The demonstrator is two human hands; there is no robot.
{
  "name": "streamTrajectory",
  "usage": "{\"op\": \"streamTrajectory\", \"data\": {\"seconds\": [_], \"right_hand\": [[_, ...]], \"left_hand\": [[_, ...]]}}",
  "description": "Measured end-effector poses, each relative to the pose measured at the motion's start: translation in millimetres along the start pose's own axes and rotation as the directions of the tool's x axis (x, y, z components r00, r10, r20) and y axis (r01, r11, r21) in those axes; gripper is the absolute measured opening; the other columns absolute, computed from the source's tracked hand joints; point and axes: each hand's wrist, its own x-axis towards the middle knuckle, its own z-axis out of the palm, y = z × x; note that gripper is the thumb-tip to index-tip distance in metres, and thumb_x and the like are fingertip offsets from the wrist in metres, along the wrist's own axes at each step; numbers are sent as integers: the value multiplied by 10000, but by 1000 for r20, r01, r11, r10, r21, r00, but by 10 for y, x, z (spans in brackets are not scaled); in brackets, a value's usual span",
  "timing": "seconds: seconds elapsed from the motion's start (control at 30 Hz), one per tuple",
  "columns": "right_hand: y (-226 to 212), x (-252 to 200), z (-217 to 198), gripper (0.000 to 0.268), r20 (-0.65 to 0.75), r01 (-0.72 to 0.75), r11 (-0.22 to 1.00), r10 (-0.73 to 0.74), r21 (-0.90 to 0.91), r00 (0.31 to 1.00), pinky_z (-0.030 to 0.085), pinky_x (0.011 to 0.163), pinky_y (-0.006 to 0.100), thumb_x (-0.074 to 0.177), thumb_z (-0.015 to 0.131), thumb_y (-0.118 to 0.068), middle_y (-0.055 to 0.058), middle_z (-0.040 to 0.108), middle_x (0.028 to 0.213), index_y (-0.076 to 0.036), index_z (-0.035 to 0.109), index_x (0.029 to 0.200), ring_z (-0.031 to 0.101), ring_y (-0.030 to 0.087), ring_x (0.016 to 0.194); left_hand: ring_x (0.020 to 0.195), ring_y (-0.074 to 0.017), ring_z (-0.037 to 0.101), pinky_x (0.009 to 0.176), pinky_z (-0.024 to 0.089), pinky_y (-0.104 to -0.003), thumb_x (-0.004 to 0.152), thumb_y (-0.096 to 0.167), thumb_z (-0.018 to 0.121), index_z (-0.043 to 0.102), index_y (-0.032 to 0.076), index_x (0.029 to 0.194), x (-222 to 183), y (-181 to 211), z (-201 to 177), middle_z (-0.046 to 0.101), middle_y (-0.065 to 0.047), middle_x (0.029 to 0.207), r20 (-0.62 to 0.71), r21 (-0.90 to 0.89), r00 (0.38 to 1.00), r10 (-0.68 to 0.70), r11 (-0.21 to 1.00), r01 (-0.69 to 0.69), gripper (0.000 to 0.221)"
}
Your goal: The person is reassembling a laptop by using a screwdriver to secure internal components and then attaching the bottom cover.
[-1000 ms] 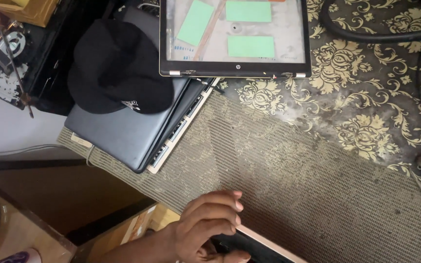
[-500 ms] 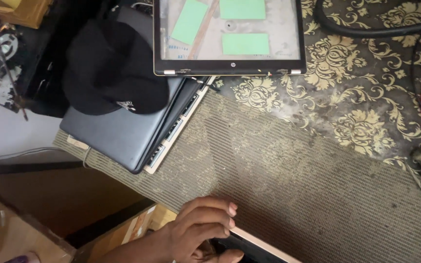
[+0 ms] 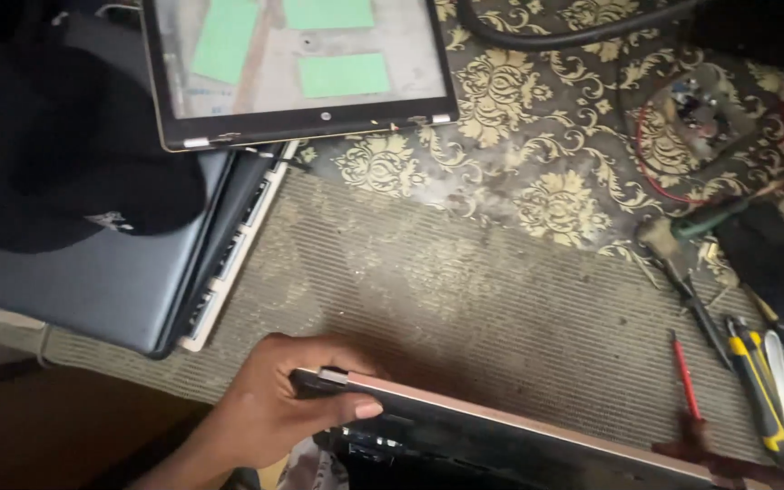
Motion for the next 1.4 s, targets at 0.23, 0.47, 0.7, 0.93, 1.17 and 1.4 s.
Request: {"op": "streamTrajectory", "data": {"seconds": [0.23, 0.47, 0.7, 0.93, 1.17, 1.4], "right_hand": [[-171, -466, 1767, 537, 212, 275, 961, -273, 22, 938, 296, 1209, 472, 862, 718, -49, 262, 667, 1525, 166, 713, 1354, 539, 365, 1450], [-1853, -1921, 4019, 751, 118, 503, 177, -857, -846, 501, 463, 1058, 361, 712, 762, -377, 14, 604, 1510, -141, 586, 1403, 590, 170, 1349], [-2432, -1108, 4453, 263, 263, 479, 229, -602, -847, 754, 437, 612, 358, 957, 647, -433, 2, 728, 695, -203, 736, 864, 672, 176, 620], [-2274, -376, 4350, 151, 189, 581, 439, -663, -686, 725, 508, 560, 392, 970, 685, -194, 133, 726, 662, -124, 818, 953, 624, 239, 549], [-2221, -265, 4374, 173, 261, 537, 195, -709, -821, 655, 555, 855, 462, 933, 733, -197, 150, 751, 923, -112, 787, 1074, 709, 373, 1008], [-2259, -521, 4537, 533, 141, 526, 242, -798, -815, 586, 542, 895, 517, 873, 775, -231, 146, 763, 898, -98, 631, 1368, 681, 405, 987]], "left_hand": [[813, -134, 824, 703, 649, -259, 775, 204, 868, 839, 89, 881, 56, -23, 24, 869, -36, 870, -28, -42, 998, 49, 998, -50, 158], [680, -121, 716, 628, 534, -272, 739, 197, 897, 860, 94, 855, 518, -136, 37, 817, -12, 765, -41, 41, 989, -140, 989, 142, 160], [879, -179, 739, 941, 537, -390, 746, 277, 851, 821, 136, 923, 885, -153, 124, 808, -20, 901, -37, 96, 951, -306, 946, 309, 228], [879, -278, 657, 803, 511, -360, 733, 157, 926, 753, 34, 1001, 1143, -652, 176, 695, -134, 883, -193, 177, 977, 85, 983, -50, 341], [1474, -433, 304, 1236, 55, -653, 993, 401, 618, 511, 147, 1500, 1069, -254, 615, 507, -224, 1506, 393, 625, 851, 347, 579, -524, 576], [1545, -395, 219, 1249, -13, -612, 1113, 385, 296, 397, 43, 1552, 1124, -382, 786, 374, -238, 1609, 555, 692, 791, 259, 384, -611, 565]]}}
